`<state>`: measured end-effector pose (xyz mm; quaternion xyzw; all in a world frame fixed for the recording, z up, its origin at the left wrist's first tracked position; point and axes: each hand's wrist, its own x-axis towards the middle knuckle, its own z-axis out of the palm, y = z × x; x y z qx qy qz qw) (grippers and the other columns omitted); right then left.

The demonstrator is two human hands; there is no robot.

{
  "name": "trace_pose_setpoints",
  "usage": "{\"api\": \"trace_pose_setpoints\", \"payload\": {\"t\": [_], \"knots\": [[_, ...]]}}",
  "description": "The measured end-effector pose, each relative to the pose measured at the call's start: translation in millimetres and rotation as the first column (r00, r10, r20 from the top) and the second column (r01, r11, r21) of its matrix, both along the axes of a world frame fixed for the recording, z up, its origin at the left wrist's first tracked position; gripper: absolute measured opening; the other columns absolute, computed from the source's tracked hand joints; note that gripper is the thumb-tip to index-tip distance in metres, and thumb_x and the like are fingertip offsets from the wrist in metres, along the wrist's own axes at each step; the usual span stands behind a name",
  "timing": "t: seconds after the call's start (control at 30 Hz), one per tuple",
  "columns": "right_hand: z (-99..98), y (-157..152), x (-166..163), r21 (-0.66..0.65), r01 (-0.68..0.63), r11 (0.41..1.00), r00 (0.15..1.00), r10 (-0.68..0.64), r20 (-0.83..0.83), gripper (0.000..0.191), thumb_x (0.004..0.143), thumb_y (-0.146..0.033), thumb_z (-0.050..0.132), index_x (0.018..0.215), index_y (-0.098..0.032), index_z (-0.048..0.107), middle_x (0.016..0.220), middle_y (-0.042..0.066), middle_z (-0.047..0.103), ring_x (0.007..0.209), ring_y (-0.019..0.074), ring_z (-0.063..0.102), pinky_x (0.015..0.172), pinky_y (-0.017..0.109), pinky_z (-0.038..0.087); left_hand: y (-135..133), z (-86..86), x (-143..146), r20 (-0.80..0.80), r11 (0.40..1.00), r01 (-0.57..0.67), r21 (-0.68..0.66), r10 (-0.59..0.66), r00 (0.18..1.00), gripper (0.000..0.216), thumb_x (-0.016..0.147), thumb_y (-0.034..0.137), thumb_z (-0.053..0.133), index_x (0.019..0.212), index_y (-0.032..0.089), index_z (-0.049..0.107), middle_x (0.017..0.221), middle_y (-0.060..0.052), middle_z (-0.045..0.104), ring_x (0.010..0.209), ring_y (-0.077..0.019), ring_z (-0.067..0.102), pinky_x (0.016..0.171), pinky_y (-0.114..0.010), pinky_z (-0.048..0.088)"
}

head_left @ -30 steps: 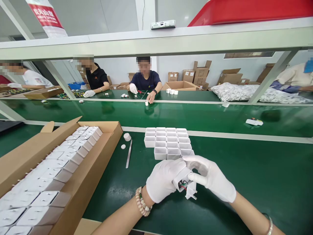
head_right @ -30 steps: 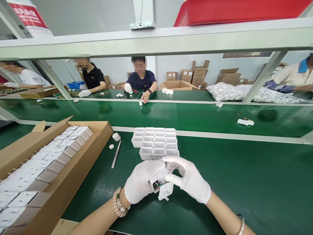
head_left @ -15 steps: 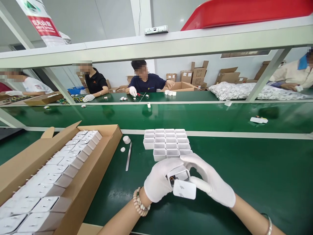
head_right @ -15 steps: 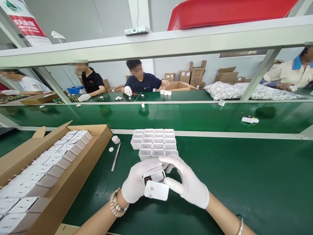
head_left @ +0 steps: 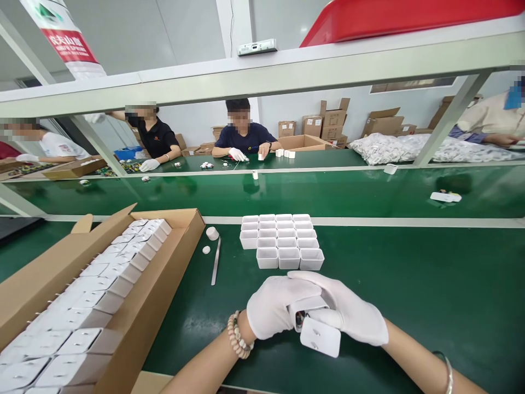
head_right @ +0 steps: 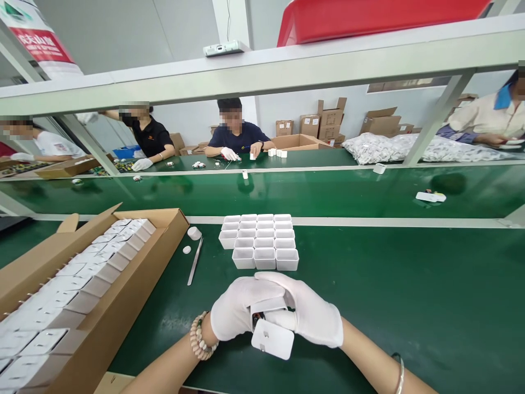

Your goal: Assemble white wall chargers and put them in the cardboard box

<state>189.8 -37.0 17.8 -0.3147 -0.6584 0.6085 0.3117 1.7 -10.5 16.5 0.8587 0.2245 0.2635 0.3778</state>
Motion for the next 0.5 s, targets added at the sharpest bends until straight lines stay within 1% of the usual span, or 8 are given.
{"api": "trace_pose_setpoints", "payload": {"t": [0.13, 0.2, 0.27, 0.4, 0.5], "knots": [[-3.8, -3.4, -2.6, 0.061, 0.043, 0.997, 0.999, -0.044, 0.011, 0.055, 0.086, -0.034, 0.060, 0.136, -0.025, 0.040, 0.140, 0.009, 0.047, 0.128, 0.0254, 0.045, 0.108, 0.038, 0.037, -1.7, 1.0, -1.1, 0.034, 0.986, 0.014, -0.167, -0.008, 0.999, 0.026, 0.082, 0.024, 0.063, 0.105, 0.013, 0.067, 0.111, -0.009, 0.067, 0.105, -0.0171, 0.062, 0.098, -0.028, 0.048], [-4.8, -4.2, -3.4, 0.090, 0.053, 0.995, 0.998, -0.054, 0.012, 0.055, 0.086, -0.036, 0.060, 0.136, -0.024, 0.041, 0.139, 0.010, 0.048, 0.127, 0.0263, 0.046, 0.107, 0.039, 0.038, -2.5, 2.1, -1.1, 0.037, 0.980, -0.001, -0.201, 0.008, 0.999, 0.027, 0.081, 0.025, 0.065, 0.104, 0.012, 0.068, 0.109, -0.009, 0.068, 0.104, -0.0179, 0.063, 0.098, -0.029, 0.048], [-4.4, -4.5, -4.0, 0.103, 0.050, 0.993, 0.999, -0.050, 0.000, 0.055, 0.085, -0.037, 0.060, 0.136, -0.023, 0.042, 0.138, 0.010, 0.050, 0.124, 0.0270, 0.049, 0.106, 0.041, 0.039, -2.7, 3.2, -0.3, 0.065, 0.983, -0.001, -0.184, 0.014, 0.998, 0.027, 0.081, 0.028, 0.064, 0.102, 0.013, 0.069, 0.108, -0.010, 0.068, 0.104, -0.0193, 0.063, 0.098, -0.030, 0.049], [-1.7, -5.0, -5.7, 0.095, 0.069, 0.993, 0.997, -0.066, -0.033, 0.056, 0.084, -0.040, 0.061, 0.135, -0.024, 0.046, 0.136, 0.009, 0.053, 0.125, 0.0300, 0.048, 0.105, 0.044, 0.039, -1.4, 0.8, 1.2, 0.158, 0.988, 0.071, -0.140, -0.048, 0.986, 0.030, 0.088, 0.038, 0.051, 0.101, 0.017, 0.069, 0.106, -0.009, 0.069, 0.101, -0.0195, 0.064, 0.094, -0.032, 0.052], [-0.6, -5.2, -7.2, 0.053, 0.107, 0.993, 0.994, -0.105, -0.035, 0.055, 0.081, -0.041, 0.063, 0.132, -0.024, 0.050, 0.134, 0.009, 0.054, 0.124, 0.0312, 0.048, 0.105, 0.045, 0.039, -0.2, -5.3, 0.0, 0.178, 0.996, 0.032, -0.084, -0.017, 0.984, 0.032, 0.086, 0.043, 0.054, 0.098, 0.018, 0.070, 0.099, -0.009, 0.071, 0.095, -0.0217, 0.067, 0.089, -0.035, 0.055]]}}
